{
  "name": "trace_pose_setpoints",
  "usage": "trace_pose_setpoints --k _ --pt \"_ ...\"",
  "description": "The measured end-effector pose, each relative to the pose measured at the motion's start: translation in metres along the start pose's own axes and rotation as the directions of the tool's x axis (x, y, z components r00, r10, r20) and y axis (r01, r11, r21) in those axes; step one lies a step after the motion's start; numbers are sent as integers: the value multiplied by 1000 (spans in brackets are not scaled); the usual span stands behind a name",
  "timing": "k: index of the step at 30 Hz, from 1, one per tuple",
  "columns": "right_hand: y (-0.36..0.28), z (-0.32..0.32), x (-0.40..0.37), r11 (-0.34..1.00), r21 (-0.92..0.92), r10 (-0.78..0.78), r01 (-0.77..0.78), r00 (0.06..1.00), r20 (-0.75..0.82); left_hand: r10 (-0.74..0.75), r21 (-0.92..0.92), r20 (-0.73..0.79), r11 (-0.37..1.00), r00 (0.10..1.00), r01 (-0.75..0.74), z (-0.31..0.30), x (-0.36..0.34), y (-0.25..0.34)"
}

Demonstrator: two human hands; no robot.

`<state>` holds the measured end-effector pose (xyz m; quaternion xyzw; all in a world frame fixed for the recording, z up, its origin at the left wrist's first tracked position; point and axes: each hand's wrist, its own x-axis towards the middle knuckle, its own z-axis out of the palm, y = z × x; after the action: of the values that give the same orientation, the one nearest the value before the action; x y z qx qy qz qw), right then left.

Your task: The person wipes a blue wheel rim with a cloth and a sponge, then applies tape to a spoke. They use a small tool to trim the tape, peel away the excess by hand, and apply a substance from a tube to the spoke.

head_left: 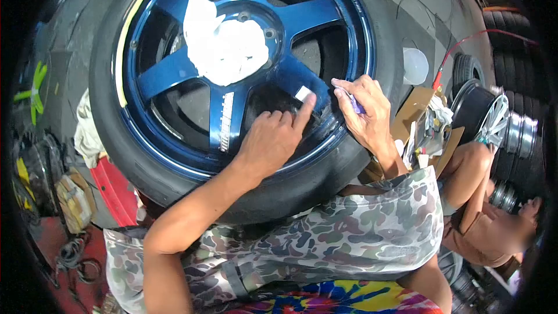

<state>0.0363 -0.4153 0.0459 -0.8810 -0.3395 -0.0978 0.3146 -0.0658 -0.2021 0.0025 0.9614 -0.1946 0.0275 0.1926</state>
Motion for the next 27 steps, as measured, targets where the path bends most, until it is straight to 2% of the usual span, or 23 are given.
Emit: trace_pose_setpoints --k 3,5,7,8,12,14,15,17,18,19,20,21,22,24,25,27 --pt "6 0 -1 1000 -7 -12 12 1000 -9 48 2 44 999 998 -48 0 0 5" --pt "6 -1 -1 1000 -7 -26 26 999 -26 68 6 -3 998 998 -68 -1 3 0" --pt "4 -3 -1 999 -21 -26 26 1000 0 -151 -66 -32 987 988 149 -1 5 -6" --pt "4 -3 -1 1000 -19 -24 23 1000 -8 -173 -46 -12 984 985 173 -2 5 -8" --pt "4 -1 0 999 -17 -37 37 999 15 -151 -84 -23 985 988 149 4 1 -2" --pt "4 -1 0 999 -10 -43 43 999 14 -2 -160 6 987 1000 3 -1 2 -1" --pt "4 0 0 999 -7 -43 43 999 11 -5 -156 7 988 1000 6 -6 4 -3" --pt "6 0 0 999 -4 -42 42 999 8 58 -291 -264 947 963 -137 -23 12 -13" --pt "5 -1 0 999 3 -45 45 999 18 40 -218 -386 967 922 -133 -35 19 -28" --pt "3 -1 -2 999 14 -50 50 998 33 -133 -183 -381 981 915 66 -63 23 -38" --pt "2 0 -3 998 24 -54 53 997 47 -397 -254 -301 910 867 328 -84 21 -59" --pt "1 1 -3 997 37 -69 67 995 69 -411 -273 -473 909 779 314 -94 24 -86" --pt "0 0 -2 995 49 -89 85 992 89 -407 -212 -515 913 754 349 -104 21 -117" --pt "-3 -1 -2 991 62 -126 118 981 149 -514 -83 -423 842 747 532 -111 1 -166" --pt "-3 -1 -2 989 66 -143 132 970 198 -492 18 -406 838 770 545 -100 -13 -194" --pt "-3 1 -4 985 69 -171 159 954 246 -632 7 -271 752 726 659 -84 -24 -197"
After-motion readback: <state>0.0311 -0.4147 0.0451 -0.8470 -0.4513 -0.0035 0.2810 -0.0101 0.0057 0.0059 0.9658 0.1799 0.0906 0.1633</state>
